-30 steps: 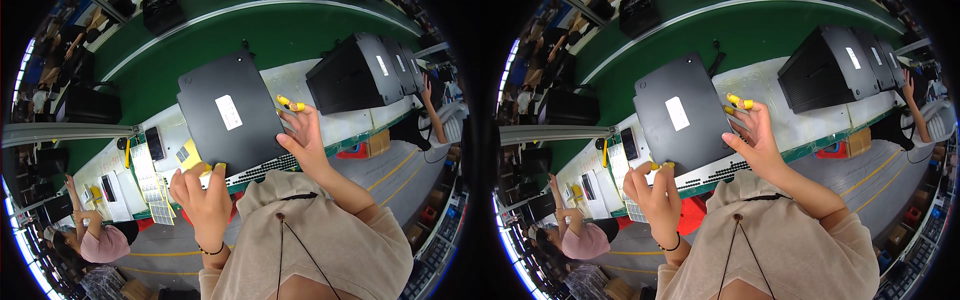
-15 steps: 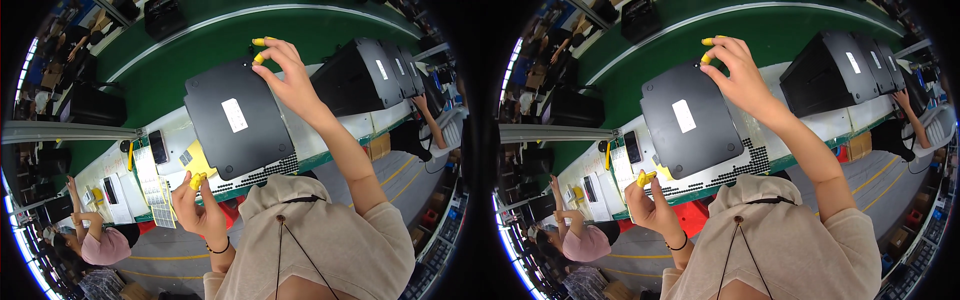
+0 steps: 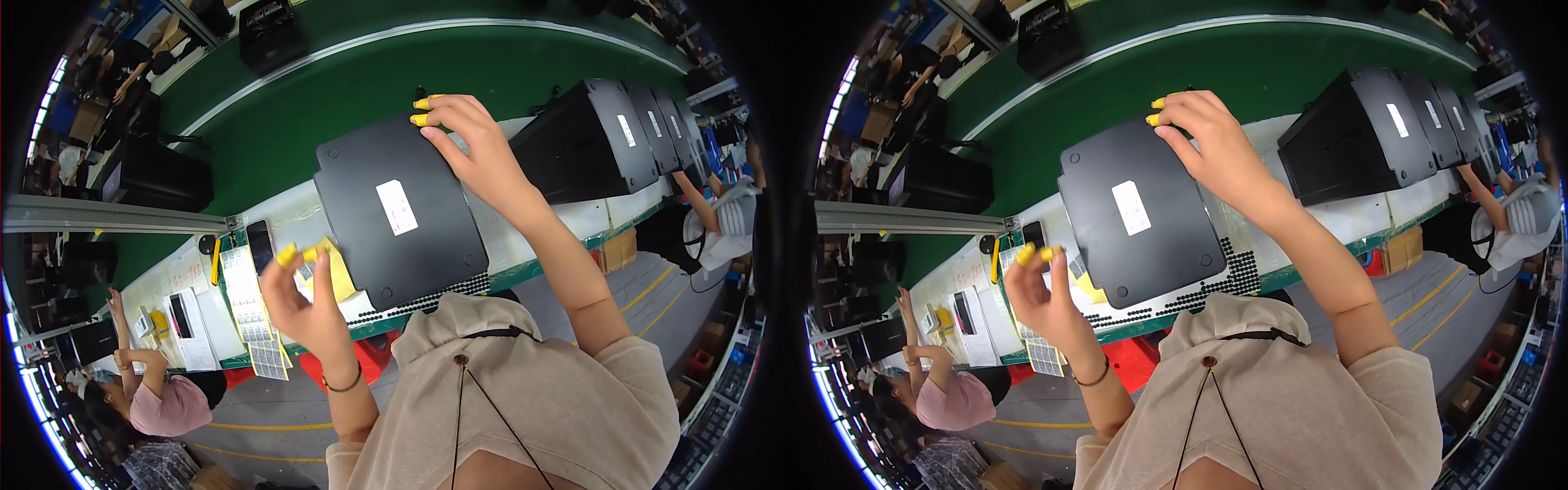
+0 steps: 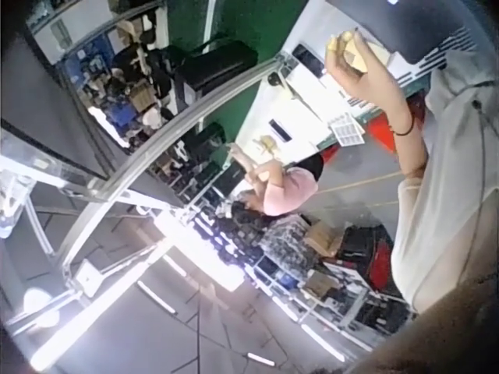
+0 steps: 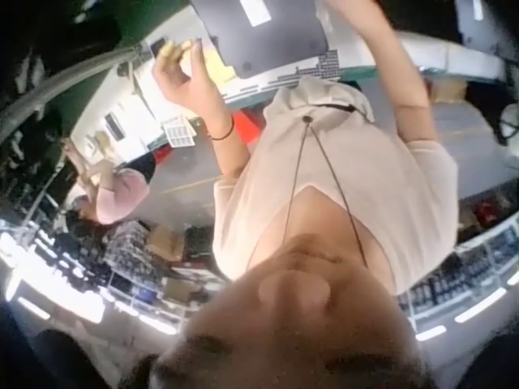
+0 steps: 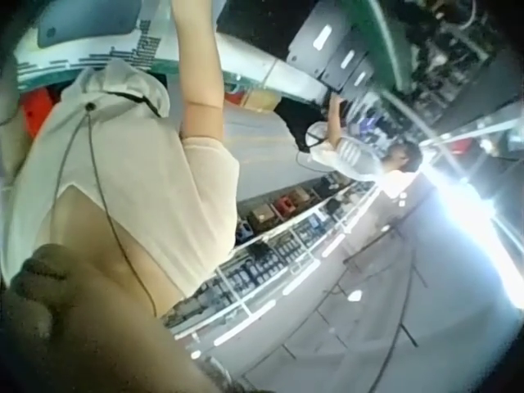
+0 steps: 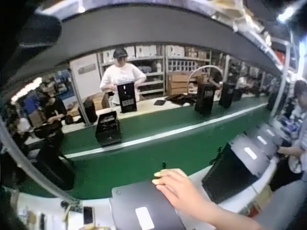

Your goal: Applying adhesive labels and protective components to electronic device enclosures on an assembly line.

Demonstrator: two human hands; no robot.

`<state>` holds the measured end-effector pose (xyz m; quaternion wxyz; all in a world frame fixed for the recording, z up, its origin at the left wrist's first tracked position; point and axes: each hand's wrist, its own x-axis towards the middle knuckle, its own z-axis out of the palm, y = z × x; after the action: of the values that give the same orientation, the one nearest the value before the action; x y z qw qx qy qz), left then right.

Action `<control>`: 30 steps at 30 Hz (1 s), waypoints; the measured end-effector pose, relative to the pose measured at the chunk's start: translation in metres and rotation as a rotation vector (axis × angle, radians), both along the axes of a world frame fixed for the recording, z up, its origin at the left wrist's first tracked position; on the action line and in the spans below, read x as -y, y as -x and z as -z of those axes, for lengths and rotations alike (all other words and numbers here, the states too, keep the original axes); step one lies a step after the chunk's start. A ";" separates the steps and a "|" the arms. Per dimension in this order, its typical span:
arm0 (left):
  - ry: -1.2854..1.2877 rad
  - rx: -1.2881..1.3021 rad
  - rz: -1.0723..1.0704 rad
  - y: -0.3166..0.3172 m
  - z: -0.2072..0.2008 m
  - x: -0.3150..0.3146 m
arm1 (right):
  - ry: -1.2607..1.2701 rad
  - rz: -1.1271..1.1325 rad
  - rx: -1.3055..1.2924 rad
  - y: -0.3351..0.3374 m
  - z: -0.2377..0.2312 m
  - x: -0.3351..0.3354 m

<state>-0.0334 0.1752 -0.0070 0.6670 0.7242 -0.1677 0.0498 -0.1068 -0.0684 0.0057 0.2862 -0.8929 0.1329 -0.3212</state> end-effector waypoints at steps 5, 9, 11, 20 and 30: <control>-0.048 0.185 0.115 -0.048 -0.012 0.045 | 0.102 0.001 -0.034 0.007 -0.001 -0.002; -0.202 0.277 0.117 -0.064 -0.020 0.067 | 0.125 0.048 -0.111 0.016 -0.006 -0.013; -0.245 0.308 0.132 -0.069 -0.019 0.073 | 0.147 0.054 -0.133 0.017 -0.008 -0.016; -0.455 0.618 0.178 -0.075 -0.017 0.073 | -0.001 0.064 -0.089 0.014 0.000 -0.016; -0.291 0.440 0.278 -0.062 -0.001 0.057 | -1.118 -0.109 -0.057 -0.024 0.004 -0.006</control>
<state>0.0284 0.1180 -0.0057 0.5043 0.7541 -0.4112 0.0893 -0.0830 -0.0623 0.0022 0.7283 -0.6193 0.2444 -0.1625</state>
